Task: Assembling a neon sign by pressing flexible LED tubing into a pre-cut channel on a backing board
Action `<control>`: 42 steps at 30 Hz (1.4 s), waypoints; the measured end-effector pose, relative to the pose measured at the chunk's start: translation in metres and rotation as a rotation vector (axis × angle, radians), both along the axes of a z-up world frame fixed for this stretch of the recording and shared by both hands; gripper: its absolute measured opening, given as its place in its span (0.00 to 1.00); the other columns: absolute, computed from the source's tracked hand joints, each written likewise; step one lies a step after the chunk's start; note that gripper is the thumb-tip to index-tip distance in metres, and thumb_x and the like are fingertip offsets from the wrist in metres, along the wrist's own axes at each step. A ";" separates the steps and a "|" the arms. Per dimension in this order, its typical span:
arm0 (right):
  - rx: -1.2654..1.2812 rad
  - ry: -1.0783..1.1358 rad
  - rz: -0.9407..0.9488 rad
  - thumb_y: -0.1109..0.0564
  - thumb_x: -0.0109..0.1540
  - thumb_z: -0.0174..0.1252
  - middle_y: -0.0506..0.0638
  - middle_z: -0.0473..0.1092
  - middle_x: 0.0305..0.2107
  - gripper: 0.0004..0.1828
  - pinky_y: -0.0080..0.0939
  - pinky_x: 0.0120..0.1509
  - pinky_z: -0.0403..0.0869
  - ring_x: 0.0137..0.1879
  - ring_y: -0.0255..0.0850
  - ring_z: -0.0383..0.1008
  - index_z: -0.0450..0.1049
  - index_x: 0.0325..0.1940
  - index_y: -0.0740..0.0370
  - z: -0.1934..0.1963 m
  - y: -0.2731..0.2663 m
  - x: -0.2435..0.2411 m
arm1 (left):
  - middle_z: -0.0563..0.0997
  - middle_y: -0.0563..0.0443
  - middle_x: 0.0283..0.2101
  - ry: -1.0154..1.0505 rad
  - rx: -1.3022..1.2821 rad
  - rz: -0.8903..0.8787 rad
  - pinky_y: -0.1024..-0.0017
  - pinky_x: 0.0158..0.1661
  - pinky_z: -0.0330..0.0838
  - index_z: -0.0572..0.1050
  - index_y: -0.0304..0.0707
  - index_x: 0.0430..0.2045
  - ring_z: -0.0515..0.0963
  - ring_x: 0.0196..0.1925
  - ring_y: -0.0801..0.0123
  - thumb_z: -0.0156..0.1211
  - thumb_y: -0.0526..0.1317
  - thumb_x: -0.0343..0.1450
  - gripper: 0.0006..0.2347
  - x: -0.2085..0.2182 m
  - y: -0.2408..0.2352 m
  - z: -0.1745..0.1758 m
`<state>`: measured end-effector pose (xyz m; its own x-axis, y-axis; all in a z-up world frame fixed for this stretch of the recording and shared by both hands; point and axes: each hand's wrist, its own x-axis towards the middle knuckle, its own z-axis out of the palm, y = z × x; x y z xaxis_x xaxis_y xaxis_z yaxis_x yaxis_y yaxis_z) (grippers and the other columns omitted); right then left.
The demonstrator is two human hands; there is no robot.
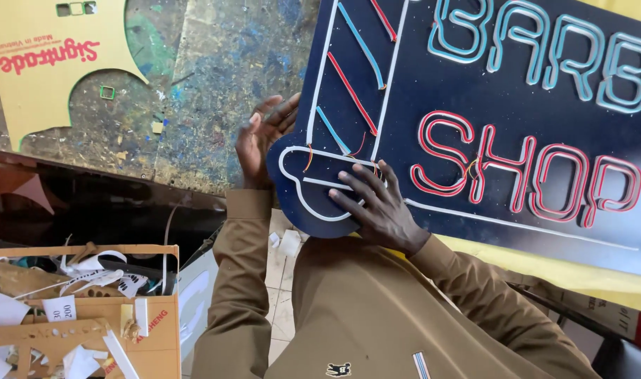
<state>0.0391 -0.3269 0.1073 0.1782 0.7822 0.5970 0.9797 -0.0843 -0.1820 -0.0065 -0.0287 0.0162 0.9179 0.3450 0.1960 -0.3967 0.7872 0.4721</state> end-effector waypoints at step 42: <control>0.097 -0.125 0.039 0.67 0.61 0.58 0.49 0.80 0.56 0.24 0.74 0.80 0.68 0.71 0.57 0.78 0.83 0.57 0.49 0.090 -0.007 -0.006 | 0.85 0.35 0.52 0.408 -0.043 0.289 0.48 0.52 0.81 0.79 0.41 0.57 0.87 0.49 0.47 0.49 0.41 0.76 0.17 -0.072 -0.118 0.081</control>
